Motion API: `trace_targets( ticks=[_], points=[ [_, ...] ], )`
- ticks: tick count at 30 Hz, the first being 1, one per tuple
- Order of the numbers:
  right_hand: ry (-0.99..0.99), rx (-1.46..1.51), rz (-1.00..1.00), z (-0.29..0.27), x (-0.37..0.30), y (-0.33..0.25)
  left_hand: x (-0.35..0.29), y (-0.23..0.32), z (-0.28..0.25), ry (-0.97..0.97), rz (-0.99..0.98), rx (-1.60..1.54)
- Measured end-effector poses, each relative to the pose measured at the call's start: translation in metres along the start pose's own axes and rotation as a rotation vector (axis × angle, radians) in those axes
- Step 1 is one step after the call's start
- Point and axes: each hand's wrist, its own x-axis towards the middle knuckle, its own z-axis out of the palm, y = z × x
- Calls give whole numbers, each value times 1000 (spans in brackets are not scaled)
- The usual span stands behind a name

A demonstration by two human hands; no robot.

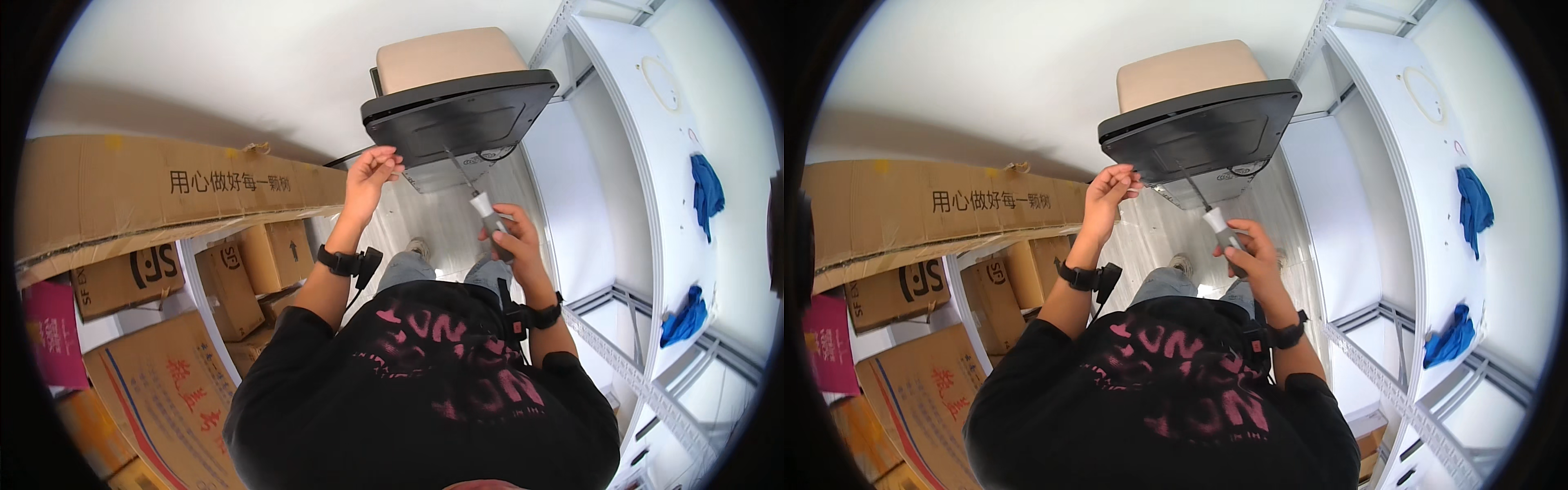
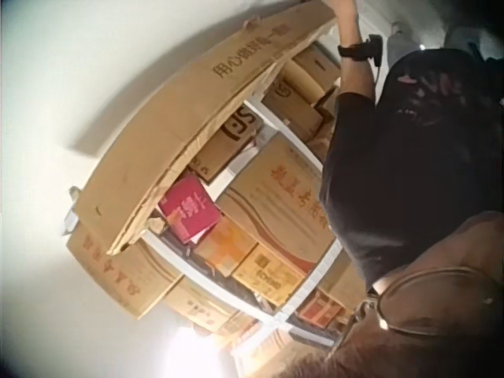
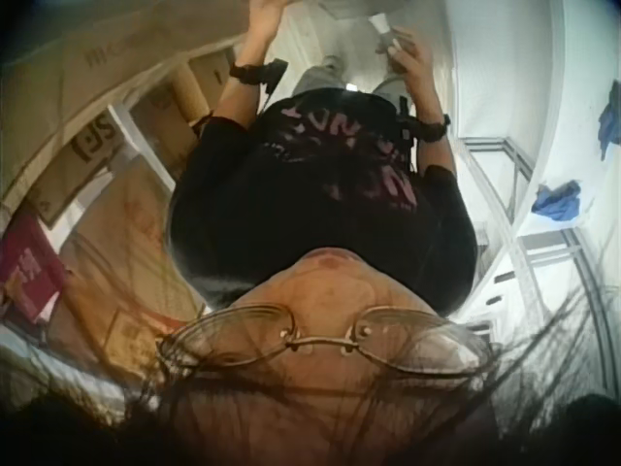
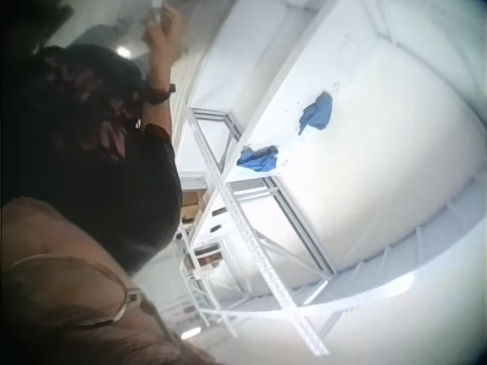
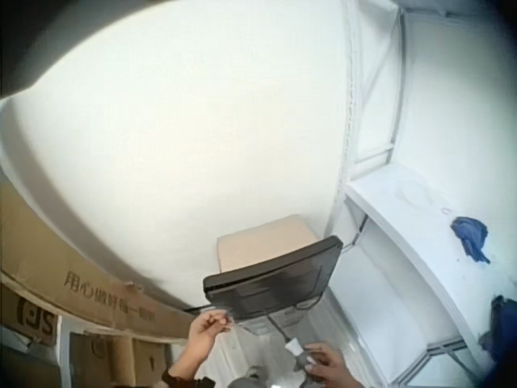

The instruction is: The person uses a screwdriver to remove screws from the back panel of a beige and black electronic device. They then remove the back panel to expose the internal components and continue unscrewing additional fasteners from the device's interior.

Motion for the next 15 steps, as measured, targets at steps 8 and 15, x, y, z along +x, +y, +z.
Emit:
trace_targets(
  ticks=[8, 15],
  points=[
    [80, 17, 1, 71, -7, 7, 30, 8, -14, -88, 25, -29],
    [38, 28, 1, 86, 4, 2, 34, 16, -23, -76, -64, -139]
  ],
)
